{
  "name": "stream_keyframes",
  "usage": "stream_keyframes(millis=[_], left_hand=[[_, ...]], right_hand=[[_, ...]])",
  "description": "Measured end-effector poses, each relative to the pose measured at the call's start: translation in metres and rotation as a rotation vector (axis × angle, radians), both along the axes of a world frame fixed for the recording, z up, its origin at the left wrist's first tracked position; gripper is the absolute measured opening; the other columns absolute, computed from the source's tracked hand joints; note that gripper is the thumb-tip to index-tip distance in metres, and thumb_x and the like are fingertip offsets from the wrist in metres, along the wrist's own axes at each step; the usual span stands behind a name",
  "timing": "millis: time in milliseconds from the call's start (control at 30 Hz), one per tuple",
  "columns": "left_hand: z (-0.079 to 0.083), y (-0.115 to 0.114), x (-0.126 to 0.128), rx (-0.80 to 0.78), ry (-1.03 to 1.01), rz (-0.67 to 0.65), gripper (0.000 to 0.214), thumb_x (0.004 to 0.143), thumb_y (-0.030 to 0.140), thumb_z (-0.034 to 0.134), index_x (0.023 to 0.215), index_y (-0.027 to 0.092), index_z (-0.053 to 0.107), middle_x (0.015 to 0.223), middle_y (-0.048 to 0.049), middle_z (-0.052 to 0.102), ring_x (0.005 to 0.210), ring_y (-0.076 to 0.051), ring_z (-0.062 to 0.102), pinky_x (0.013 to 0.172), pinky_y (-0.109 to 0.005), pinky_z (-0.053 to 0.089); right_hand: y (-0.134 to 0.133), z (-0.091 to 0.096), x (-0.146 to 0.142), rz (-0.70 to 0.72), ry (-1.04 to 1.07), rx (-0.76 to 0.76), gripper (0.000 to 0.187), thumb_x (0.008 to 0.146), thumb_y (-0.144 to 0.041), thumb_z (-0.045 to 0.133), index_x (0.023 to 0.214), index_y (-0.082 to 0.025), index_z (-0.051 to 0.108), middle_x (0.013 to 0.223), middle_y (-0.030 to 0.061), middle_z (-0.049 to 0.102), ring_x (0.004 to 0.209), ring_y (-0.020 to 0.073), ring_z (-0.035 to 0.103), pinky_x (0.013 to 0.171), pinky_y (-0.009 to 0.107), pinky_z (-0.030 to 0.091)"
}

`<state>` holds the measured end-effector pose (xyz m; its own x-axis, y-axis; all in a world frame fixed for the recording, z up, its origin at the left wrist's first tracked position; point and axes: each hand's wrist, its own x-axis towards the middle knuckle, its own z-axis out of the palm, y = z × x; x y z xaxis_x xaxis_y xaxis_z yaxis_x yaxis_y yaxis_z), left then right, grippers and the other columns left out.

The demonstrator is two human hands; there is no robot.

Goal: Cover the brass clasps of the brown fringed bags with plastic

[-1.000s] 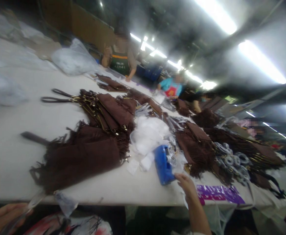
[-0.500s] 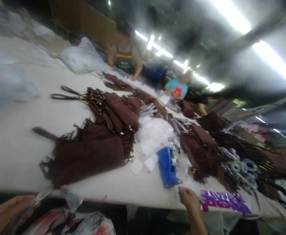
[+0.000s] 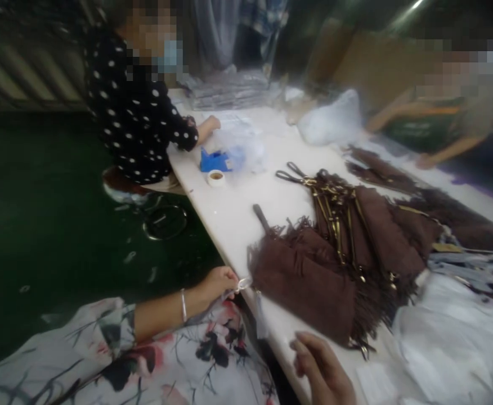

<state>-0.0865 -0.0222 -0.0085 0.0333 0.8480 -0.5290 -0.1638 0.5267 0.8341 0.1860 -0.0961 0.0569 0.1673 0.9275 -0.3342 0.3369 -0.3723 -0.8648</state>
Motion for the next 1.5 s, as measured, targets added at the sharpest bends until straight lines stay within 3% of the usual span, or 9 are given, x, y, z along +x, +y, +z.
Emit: stream_keyframes(millis=[67, 133, 267, 433, 700, 1167, 1500], left_hand=[[-0.003, 0.0, 0.004, 0.033, -0.031, 0.007, 0.012, 0.064, 0.02, 0.066, 0.074, 0.014, 0.06, 0.064, -0.0031, 0.066, 0.051, -0.013, 0.059, 0.048, -0.022, 0.041], [-0.005, 0.0, 0.005, 0.065, -0.048, 0.017, 0.012, 0.064, 0.018, 0.065, 0.073, 0.015, 0.059, 0.062, -0.0014, 0.063, 0.05, -0.013, 0.057, 0.047, -0.022, 0.04], [-0.008, -0.002, 0.004, 0.133, -0.055, 0.022, 0.013, 0.066, 0.019, 0.066, 0.076, 0.015, 0.058, 0.062, 0.0003, 0.061, 0.051, -0.011, 0.055, 0.047, -0.02, 0.037], [-0.01, -0.006, 0.001, 0.238, 0.029, -0.034, 0.016, 0.072, 0.017, 0.063, 0.088, 0.016, 0.058, 0.072, -0.0017, 0.065, 0.061, -0.014, 0.059, 0.055, -0.022, 0.041], [-0.007, -0.01, -0.004, 0.335, 0.143, -0.102, 0.022, 0.076, 0.011, 0.055, 0.097, 0.018, 0.057, 0.08, -0.0022, 0.068, 0.066, -0.015, 0.061, 0.057, -0.022, 0.041], [-0.009, -0.018, 0.002, 0.329, 0.171, -0.014, 0.024, 0.079, 0.01, 0.053, 0.102, 0.017, 0.057, 0.081, -0.0014, 0.068, 0.072, -0.016, 0.064, 0.067, -0.025, 0.046], [0.001, -0.019, 0.005, 0.251, 0.053, -0.035, 0.024, 0.079, 0.018, 0.062, 0.103, 0.017, 0.058, 0.082, -0.0039, 0.069, 0.073, -0.019, 0.067, 0.064, -0.026, 0.05]], right_hand=[[0.024, 0.003, -0.052, 0.226, 0.091, 0.014, 0.037, 0.077, -0.054, 0.063, 0.091, -0.02, 0.068, 0.073, 0.0024, 0.066, 0.06, 0.0165, 0.057, 0.056, 0.025, 0.047], [0.044, -0.001, -0.086, 0.368, 0.127, 0.05, 0.031, 0.084, -0.047, 0.057, 0.092, -0.019, 0.068, 0.075, 0.0014, 0.066, 0.063, 0.015, 0.056, 0.058, 0.022, 0.045], [0.071, -0.019, -0.115, 0.453, 0.096, 0.095, 0.025, 0.086, -0.037, 0.052, 0.089, -0.019, 0.068, 0.075, 0.0005, 0.066, 0.065, 0.0138, 0.056, 0.06, 0.021, 0.043], [0.084, -0.027, -0.123, 0.484, -0.037, 0.022, 0.022, 0.083, -0.032, 0.051, 0.087, -0.02, 0.069, 0.06, -0.0033, 0.061, 0.054, 0.0132, 0.053, 0.054, 0.02, 0.039], [0.087, -0.023, -0.128, 0.535, -0.211, 0.023, 0.022, 0.084, -0.025, 0.046, 0.089, -0.024, 0.068, 0.073, -0.002, 0.071, 0.066, 0.0161, 0.064, 0.06, 0.022, 0.041], [0.079, -0.025, -0.134, 0.501, -0.383, 0.056, 0.019, 0.089, -0.022, 0.045, 0.089, -0.026, 0.064, 0.081, -0.0013, 0.071, 0.076, 0.0171, 0.066, 0.064, 0.023, 0.037], [0.083, -0.022, -0.13, 0.527, -0.421, 0.043, 0.022, 0.084, -0.017, 0.046, 0.099, -0.025, 0.061, 0.078, 0.0, 0.07, 0.074, 0.0183, 0.065, 0.063, 0.023, 0.035]])
